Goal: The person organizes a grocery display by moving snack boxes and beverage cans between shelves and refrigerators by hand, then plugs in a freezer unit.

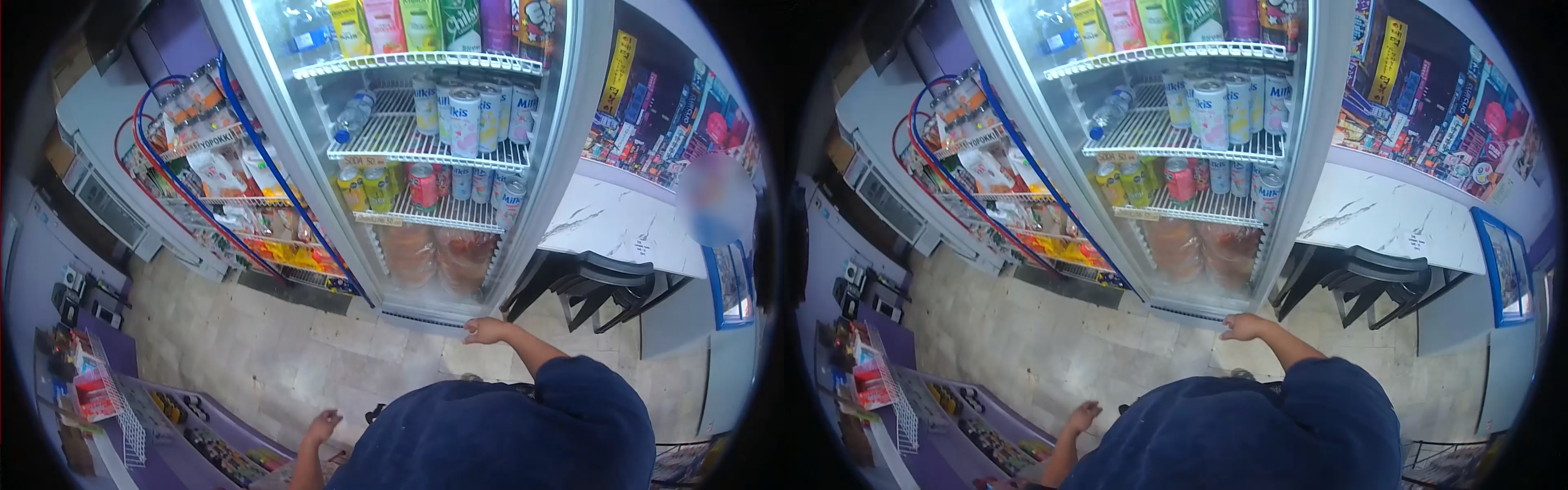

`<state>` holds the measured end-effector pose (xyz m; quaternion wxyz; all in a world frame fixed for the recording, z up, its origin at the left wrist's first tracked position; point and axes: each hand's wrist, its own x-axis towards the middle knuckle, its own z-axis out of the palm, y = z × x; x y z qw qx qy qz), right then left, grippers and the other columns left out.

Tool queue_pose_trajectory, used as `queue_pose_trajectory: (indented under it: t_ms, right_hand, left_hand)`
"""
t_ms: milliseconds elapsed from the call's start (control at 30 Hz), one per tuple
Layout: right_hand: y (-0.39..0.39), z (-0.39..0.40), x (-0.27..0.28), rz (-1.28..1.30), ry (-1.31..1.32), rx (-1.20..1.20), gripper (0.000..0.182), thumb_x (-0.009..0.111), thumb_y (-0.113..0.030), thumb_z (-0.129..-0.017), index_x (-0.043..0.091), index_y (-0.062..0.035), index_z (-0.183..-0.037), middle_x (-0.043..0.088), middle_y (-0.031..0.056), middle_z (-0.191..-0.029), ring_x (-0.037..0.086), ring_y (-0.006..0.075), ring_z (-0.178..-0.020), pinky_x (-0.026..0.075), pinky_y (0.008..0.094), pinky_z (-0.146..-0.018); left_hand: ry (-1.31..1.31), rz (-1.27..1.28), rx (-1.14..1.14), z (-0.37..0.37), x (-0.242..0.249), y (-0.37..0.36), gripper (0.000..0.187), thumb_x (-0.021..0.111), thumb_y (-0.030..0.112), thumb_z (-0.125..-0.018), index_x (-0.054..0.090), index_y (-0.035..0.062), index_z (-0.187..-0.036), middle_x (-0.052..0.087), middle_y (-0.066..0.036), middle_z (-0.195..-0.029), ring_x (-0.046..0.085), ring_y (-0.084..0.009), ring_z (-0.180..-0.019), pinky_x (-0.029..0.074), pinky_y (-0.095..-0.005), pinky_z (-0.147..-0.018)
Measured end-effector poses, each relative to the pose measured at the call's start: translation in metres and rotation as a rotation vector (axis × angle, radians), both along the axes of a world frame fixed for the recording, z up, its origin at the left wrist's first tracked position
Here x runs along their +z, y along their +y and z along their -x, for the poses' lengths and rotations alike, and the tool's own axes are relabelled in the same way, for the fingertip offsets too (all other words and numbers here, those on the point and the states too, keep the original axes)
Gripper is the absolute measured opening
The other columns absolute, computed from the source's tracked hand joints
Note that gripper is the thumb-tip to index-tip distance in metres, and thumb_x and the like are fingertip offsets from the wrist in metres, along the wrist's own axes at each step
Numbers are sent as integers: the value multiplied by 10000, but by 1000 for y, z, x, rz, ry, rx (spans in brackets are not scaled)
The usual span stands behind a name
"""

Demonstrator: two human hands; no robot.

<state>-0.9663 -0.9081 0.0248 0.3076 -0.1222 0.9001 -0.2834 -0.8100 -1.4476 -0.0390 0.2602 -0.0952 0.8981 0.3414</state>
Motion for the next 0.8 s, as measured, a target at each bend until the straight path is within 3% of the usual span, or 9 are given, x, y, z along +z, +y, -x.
queue_pose_trajectory:
  t_ms: [167,300,400,433,533,600,700,767,800]
  right_hand:
    - [-65,11,70,131,202,30,583,621,-436,-778,523,-21,-1176,584,184,-1120,558,339,-1026,434,376,-880]
    - [-119,53,128,184,536,41,511,619,-377,-793,531,-9,-1137,572,197,-1097,521,360,-1052,420,407,-892]
    - [-161,83,191,172,884,118,465,657,-305,-758,542,-23,-1109,557,172,-1097,454,346,-1143,404,415,-914]
    - [-174,96,203,140,1003,149,459,670,-282,-742,544,-29,-1104,541,161,-1119,423,338,-1182,397,422,-921]
    - [-210,134,237,130,1216,167,490,660,-297,-751,533,-26,-1139,508,132,-1199,393,331,-1210,372,421,-962]
    - [-230,160,262,114,1310,151,487,660,-287,-748,533,-24,-1138,505,126,-1200,381,318,-1224,377,412,-946]
    - [-263,202,289,90,1471,161,456,650,-256,-726,544,-21,-1103,501,115,-1199,355,287,-1254,392,382,-872]
    - [-280,225,299,57,1562,175,429,640,-233,-706,555,-21,-1069,502,109,-1196,340,268,-1270,403,361,-815]
    - [-288,237,301,-63,1614,189,397,616,-244,-717,571,-31,-1049,536,87,-1142,373,246,-1229,394,343,-773]
  left_hand:
    - [328,-77,21,137,116,32,428,613,301,-829,550,24,-1149,618,-147,-1071,593,-252,-992,452,-324,-855]
    - [351,-467,-58,159,173,68,421,630,241,-832,523,44,-1188,594,-130,-1122,577,-225,-1019,451,-331,-855]
    - [331,-391,-336,158,208,55,441,634,221,-831,501,36,-1208,583,-121,-1139,565,-201,-1035,447,-330,-860]
    - [334,-334,-300,157,218,44,429,624,199,-836,497,26,-1207,583,-125,-1135,563,-199,-1034,446,-321,-862]
    - [396,-353,-46,162,203,-25,390,595,132,-847,494,8,-1203,586,-133,-1113,558,-200,-1035,447,-300,-865]
    - [478,-385,294,159,162,-90,371,586,92,-845,499,12,-1197,592,-125,-1084,560,-196,-1017,454,-304,-852]
    - [410,-266,564,130,82,-205,350,574,248,-861,532,50,-1146,591,-44,-1007,561,-132,-885,442,-262,-669]
    - [228,-262,661,106,129,-196,514,557,352,-863,466,51,-1270,557,-107,-1157,543,-223,-1040,452,-376,-825]
    - [174,-284,673,103,118,-215,504,536,359,-867,461,63,-1268,543,-97,-1190,537,-232,-1067,446,-395,-842]
